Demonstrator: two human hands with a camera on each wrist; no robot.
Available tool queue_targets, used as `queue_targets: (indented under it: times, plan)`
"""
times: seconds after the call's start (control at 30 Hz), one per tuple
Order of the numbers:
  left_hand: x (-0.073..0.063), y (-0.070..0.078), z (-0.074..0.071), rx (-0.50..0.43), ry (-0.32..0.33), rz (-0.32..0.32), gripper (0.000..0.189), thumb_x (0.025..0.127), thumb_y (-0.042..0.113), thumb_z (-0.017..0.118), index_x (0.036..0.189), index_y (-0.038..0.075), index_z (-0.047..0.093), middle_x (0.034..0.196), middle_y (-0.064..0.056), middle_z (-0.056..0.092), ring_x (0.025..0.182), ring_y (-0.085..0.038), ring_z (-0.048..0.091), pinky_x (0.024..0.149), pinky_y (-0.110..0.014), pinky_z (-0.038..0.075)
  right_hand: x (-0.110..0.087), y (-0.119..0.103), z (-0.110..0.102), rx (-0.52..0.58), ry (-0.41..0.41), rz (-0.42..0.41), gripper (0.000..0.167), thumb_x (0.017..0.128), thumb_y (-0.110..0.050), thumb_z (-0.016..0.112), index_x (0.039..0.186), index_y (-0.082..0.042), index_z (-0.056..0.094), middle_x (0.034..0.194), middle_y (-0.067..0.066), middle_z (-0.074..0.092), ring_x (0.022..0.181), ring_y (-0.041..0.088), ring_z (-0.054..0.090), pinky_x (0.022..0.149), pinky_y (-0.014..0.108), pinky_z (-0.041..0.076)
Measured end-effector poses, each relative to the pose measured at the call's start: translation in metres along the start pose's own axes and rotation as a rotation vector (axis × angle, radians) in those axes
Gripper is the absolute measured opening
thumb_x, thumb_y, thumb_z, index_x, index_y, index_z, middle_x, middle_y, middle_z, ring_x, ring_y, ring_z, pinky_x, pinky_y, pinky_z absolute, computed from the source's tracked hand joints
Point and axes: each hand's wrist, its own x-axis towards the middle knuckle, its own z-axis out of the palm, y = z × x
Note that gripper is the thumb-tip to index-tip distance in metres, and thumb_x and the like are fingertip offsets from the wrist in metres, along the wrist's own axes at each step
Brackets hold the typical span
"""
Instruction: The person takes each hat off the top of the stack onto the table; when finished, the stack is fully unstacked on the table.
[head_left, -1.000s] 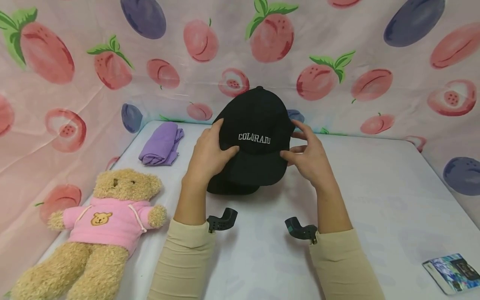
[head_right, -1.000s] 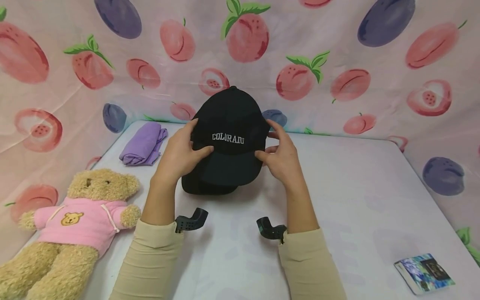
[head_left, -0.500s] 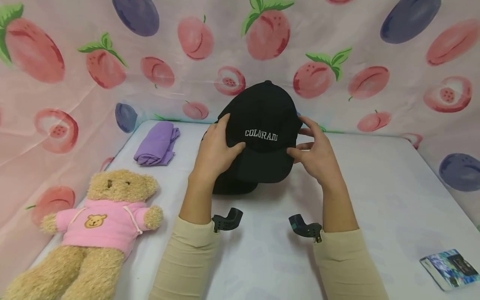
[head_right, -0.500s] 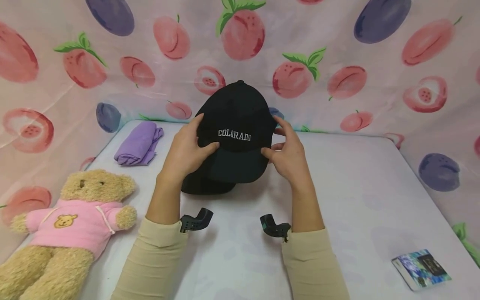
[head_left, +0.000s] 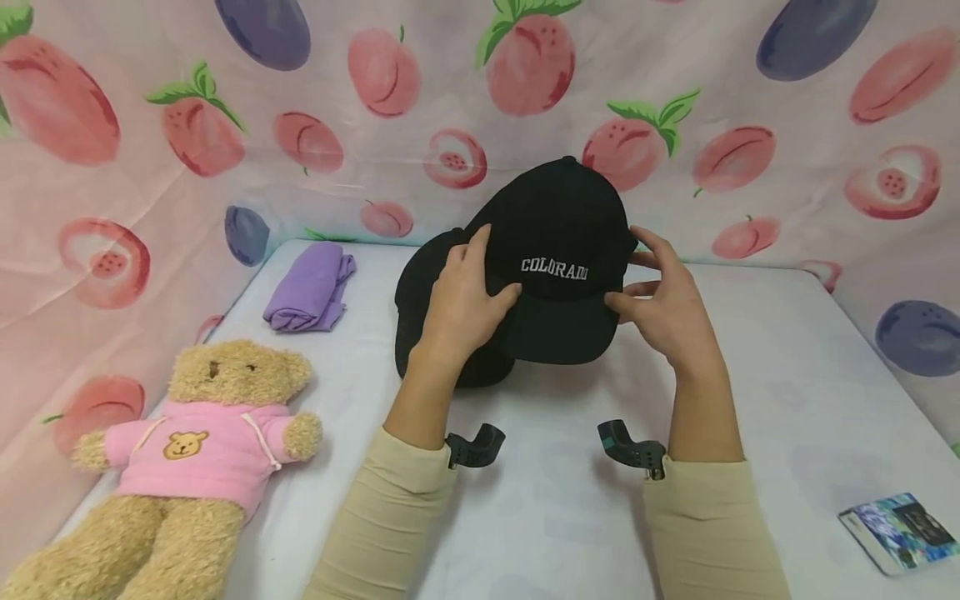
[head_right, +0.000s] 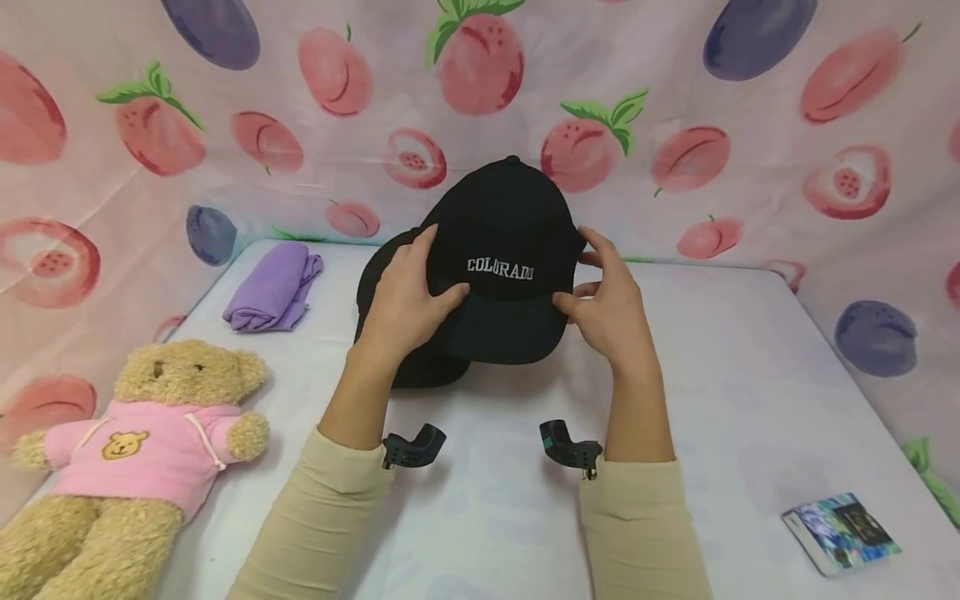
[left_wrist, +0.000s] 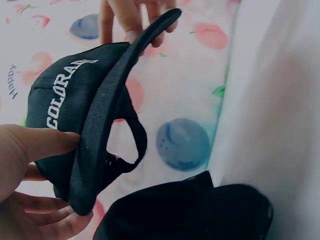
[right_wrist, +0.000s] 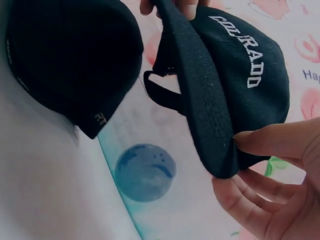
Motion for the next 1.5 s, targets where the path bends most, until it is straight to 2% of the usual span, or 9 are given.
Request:
queue_targets:
  times: [0.27, 0.47, 0.73, 1.13, 1.27, 1.5]
  plan:
    - [-0.001, 0.005, 0.022, -0.022, 0.03, 0.05, 0.084, 0.095, 0.028, 0.076, 0.163, 0.015, 0.03, 0.151, -0.019, 0.047, 0.129, -0.038, 0.059, 0.112, -0.05, 0.048, -0.002, 0.009, -0.015, -0.034, -0.004, 0.005, 0.091, 0.094, -0.008, 0.071, 0.166, -0.032, 0.021, 0.161, 0.015, 0.041, 0.113, 0.029, 0.064, 0.071, 0.015, 0.054]
    - [-0.002, 0.009, 0.031, -0.043, 0.053, 0.05, 0.084, 0.094, 0.028, 0.077, 0.163, 0.015, 0.031, 0.151, -0.017, 0.048, 0.129, -0.036, 0.059, 0.113, -0.048, 0.047, -0.002, 0.012, -0.023, -0.047, -0.004, 0.007, 0.091, 0.094, -0.008, 0.071, 0.166, -0.031, 0.021, 0.161, 0.015, 0.04, 0.114, 0.029, 0.063, 0.071, 0.013, 0.053]
    - [0.001, 0.019, 0.043, -0.075, 0.028, 0.05, 0.083, 0.095, 0.029, 0.076, 0.163, 0.016, 0.03, 0.151, -0.017, 0.047, 0.129, -0.036, 0.059, 0.112, -0.047, 0.048, -0.002, 0.017, -0.032, -0.087, 0.035, 0.023, 0.091, 0.095, -0.008, 0.07, 0.166, -0.032, 0.02, 0.162, 0.016, 0.04, 0.114, 0.03, 0.063, 0.069, 0.011, 0.051]
    - [0.007, 0.019, 0.056, -0.101, -0.009, 0.038, 0.083, 0.095, 0.03, 0.076, 0.163, 0.017, 0.031, 0.152, -0.016, 0.047, 0.13, -0.036, 0.059, 0.112, -0.048, 0.048, -0.005, 0.023, -0.039, -0.125, 0.062, 0.043, 0.092, 0.094, -0.009, 0.071, 0.167, -0.031, 0.02, 0.162, 0.017, 0.041, 0.115, 0.032, 0.063, 0.07, 0.012, 0.05]
    - [0.007, 0.022, 0.06, -0.111, -0.02, 0.048, 0.083, 0.095, 0.031, 0.076, 0.163, 0.017, 0.031, 0.151, -0.016, 0.048, 0.129, -0.036, 0.059, 0.111, -0.048, 0.049, -0.006, 0.025, -0.041, -0.15, 0.075, 0.066, 0.092, 0.095, -0.01, 0.071, 0.167, -0.032, 0.019, 0.162, 0.016, 0.041, 0.11, 0.024, 0.063, 0.071, 0.014, 0.051]
    - [0.009, 0.028, 0.067, -0.122, -0.046, 0.058, 0.083, 0.096, 0.031, 0.075, 0.164, 0.019, 0.03, 0.151, -0.016, 0.047, 0.13, -0.035, 0.059, 0.109, -0.047, 0.05, -0.007, 0.029, -0.048, -0.15, 0.093, 0.072, 0.092, 0.094, -0.009, 0.071, 0.167, -0.029, 0.019, 0.162, 0.019, 0.041, 0.088, -0.004, 0.059, 0.067, 0.01, 0.05]
